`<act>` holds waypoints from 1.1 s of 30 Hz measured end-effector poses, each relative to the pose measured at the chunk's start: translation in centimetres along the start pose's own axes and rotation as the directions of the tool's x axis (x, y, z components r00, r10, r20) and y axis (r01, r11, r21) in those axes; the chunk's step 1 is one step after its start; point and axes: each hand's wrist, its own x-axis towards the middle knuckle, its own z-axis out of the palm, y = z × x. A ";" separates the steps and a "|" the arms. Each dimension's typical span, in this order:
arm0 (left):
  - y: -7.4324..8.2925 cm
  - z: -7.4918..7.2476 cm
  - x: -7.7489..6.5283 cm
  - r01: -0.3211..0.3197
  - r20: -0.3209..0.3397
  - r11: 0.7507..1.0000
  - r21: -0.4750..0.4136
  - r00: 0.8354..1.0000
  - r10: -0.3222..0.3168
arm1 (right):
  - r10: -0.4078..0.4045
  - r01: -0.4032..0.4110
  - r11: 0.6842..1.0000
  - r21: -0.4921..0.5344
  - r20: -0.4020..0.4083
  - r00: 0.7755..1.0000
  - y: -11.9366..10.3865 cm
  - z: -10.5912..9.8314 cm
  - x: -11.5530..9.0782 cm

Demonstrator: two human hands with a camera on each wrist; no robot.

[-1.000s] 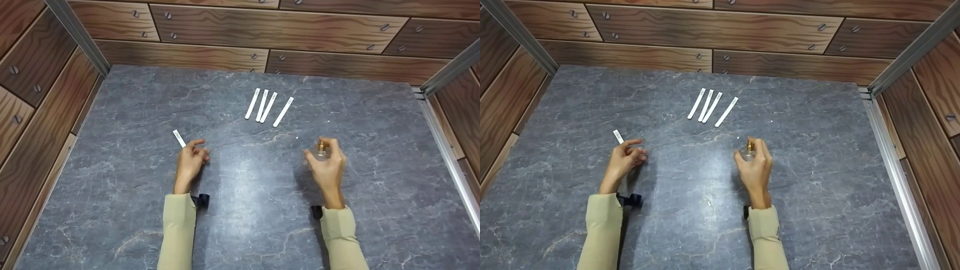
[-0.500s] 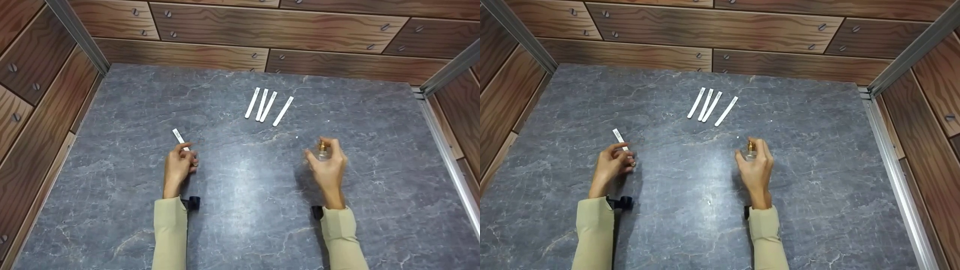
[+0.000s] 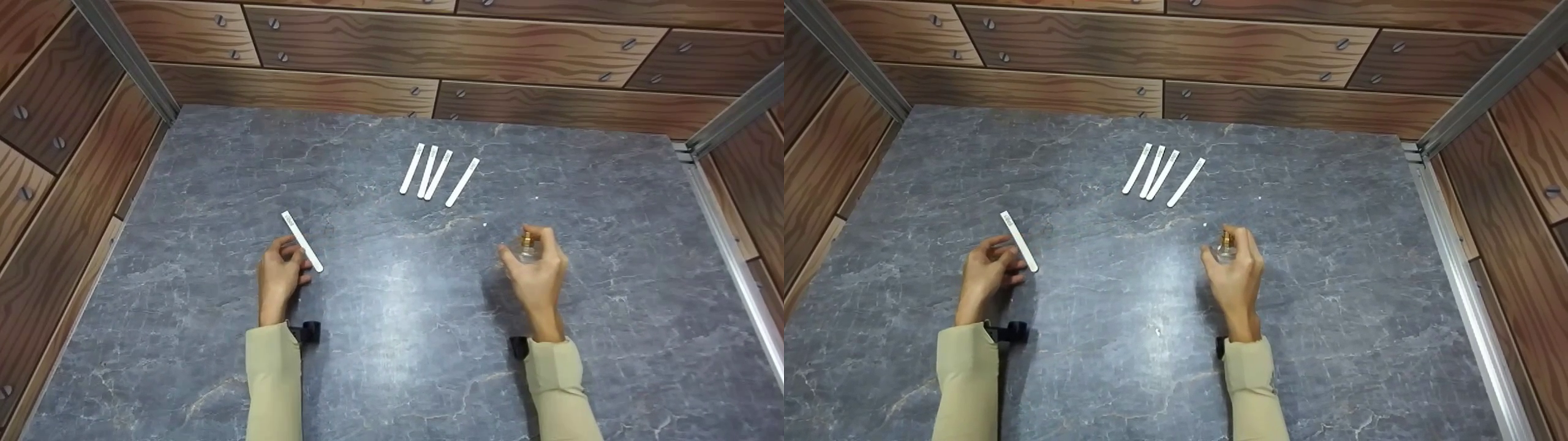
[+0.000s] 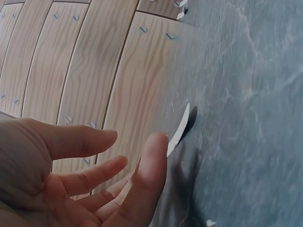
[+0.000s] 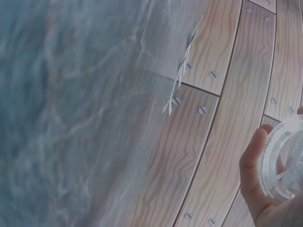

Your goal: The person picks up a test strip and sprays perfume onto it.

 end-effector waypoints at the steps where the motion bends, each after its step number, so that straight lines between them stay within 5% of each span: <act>1: -0.1 0.0 0.1 0.001 -0.001 1.000 0.001 1.000 -0.001 | 0.003 -0.003 1.000 -0.005 0.001 1.000 0.0 0.0 0.0; 24: 0.1 -0.2 3.4 0.014 -0.003 0.997 0.079 1.000 -0.014 | -0.016 0.016 1.000 -0.006 -0.006 1.000 0.2 0.1 -0.2; 33: 0.3 -0.3 2.7 -0.030 -0.025 0.988 0.152 0.999 0.034 | 0.033 -0.033 0.999 -0.008 0.010 0.999 -0.1 -0.3 -0.2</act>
